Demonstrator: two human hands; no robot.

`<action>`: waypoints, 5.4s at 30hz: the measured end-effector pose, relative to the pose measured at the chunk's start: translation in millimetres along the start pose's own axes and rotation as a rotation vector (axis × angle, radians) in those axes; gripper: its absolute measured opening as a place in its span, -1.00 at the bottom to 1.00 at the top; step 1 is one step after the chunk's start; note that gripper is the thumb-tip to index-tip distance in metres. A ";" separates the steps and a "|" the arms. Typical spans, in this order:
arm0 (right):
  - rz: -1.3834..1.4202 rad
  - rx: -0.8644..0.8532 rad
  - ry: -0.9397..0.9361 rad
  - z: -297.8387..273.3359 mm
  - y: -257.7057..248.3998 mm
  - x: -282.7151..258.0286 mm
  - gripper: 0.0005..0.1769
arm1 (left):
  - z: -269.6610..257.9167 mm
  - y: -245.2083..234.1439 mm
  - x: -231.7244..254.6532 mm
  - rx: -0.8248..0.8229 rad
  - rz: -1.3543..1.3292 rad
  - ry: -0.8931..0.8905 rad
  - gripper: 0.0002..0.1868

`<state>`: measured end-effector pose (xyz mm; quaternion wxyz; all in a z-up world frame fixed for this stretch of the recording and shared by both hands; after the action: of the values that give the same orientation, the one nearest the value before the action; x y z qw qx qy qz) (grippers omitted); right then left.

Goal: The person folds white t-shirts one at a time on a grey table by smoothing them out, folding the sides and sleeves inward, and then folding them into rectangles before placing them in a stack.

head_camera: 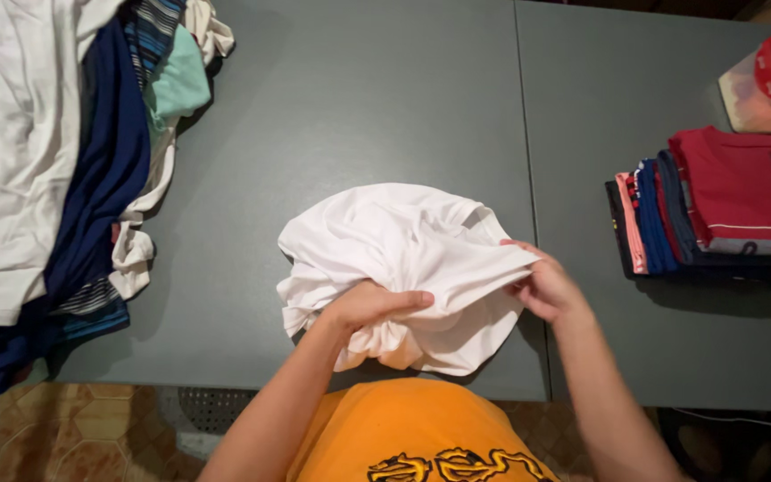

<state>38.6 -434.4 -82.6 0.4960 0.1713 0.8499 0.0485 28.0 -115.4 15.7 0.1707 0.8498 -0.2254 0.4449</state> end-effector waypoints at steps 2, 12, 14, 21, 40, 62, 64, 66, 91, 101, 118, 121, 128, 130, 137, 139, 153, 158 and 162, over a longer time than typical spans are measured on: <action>-0.036 0.065 0.084 -3.1 9.6 9.6 -0.65 | 1.5 5.4 0.0 -0.046 -0.156 0.024 -0.22; -0.546 -0.068 -0.615 -87.8 109.1 -30.7 -0.66 | 10.6 21.4 0.6 0.131 -0.241 -0.034 -0.29; -0.543 -0.067 -0.689 -91.2 116.4 -31.6 -0.76 | 12.5 21.3 1.0 0.167 -0.203 -0.053 -0.28; -0.493 -0.281 -0.301 -75.9 116.0 -6.6 -0.78 | 18.6 15.8 -1.4 0.133 -0.152 0.026 -0.22; -1.104 -0.213 -0.848 -57.0 128.6 -17.3 -0.85 | 2.0 -109.2 -141.3 0.096 -0.451 -0.141 -0.18; -0.992 -0.215 -0.904 -104.2 239.8 -41.4 -0.12 | 29.0 -28.2 -35.4 0.375 -0.312 0.557 -0.65; -0.843 -0.128 -0.996 -97.9 231.5 -53.9 -0.46 | 12.5 -23.5 -12.2 0.452 -0.279 0.677 -0.59; -0.757 -0.055 -0.883 -85.1 206.9 -61.8 -0.46 | 10.7 -38.5 -7.4 0.512 -0.387 0.570 -0.58; -0.572 0.073 -0.360 -2.6 -48.3 -33.7 -0.72 | -121.7 -153.7 -65.3 1.063 0.656 0.560 -0.48; 0.324 0.011 -0.228 13.4 -46.8 -43.7 -0.51 | -14.1 -204.8 -143.7 0.474 -0.829 0.301 -0.58; 0.375 0.198 -0.045 2.5 -39.4 36.2 -0.47 | -96.9 -183.5 -101.7 0.989 0.226 0.306 -0.60; 0.403 0.247 -0.055 -2.7 -37.8 44.0 -0.47 | -89.7 -180.5 -98.1 0.896 0.485 0.364 -0.63; -0.796 0.513 -0.465 -42.4 -35.0 23.1 -0.73 | -74.5 -212.5 -124.8 0.780 0.528 0.243 -0.75; -0.990 0.541 -0.586 -56.6 -27.9 8.8 -0.78 | -95.4 -245.4 -122.4 1.000 0.475 0.462 -0.78; -0.842 0.498 -0.727 -67.3 -39.6 2.0 -0.67 | -116.4 -282.2 -141.7 1.104 0.281 0.701 -0.64; -0.832 0.297 -0.792 -65.4 -46.9 -0.8 -0.57 | -99.9 -285.1 -163.8 0.918 0.569 0.128 -0.44; -0.875 0.091 -0.720 114.4 65.4 -54.7 -0.35 | 59.9 -251.9 -67.6 0.824 -0.278 0.198 -0.29; -1.033 0.026 -0.491 122.1 101.5 -14.6 -0.42 | 88.4 -170.8 -6.3 0.690 0.036 0.022 -0.33; -0.937 -0.430 -0.106 52.0 130.2 30.4 -0.45 | 111.9 -158.9 -5.4 0.626 0.189 0.031 -0.30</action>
<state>101.3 -306.8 -101.1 0.5309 -0.3312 0.7799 -0.0141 186.3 -35.4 -64.1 -0.1374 0.8294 -0.1530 0.5194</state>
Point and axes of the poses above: each hand's wrist, its own z-axis towards the middle knuckle, its own y-axis out of the palm, x = y × z, the point moved 6 cm from there along z, towards the middle knuckle, and after that the axes turned 1 degree about -y, right-handed, at the moved point
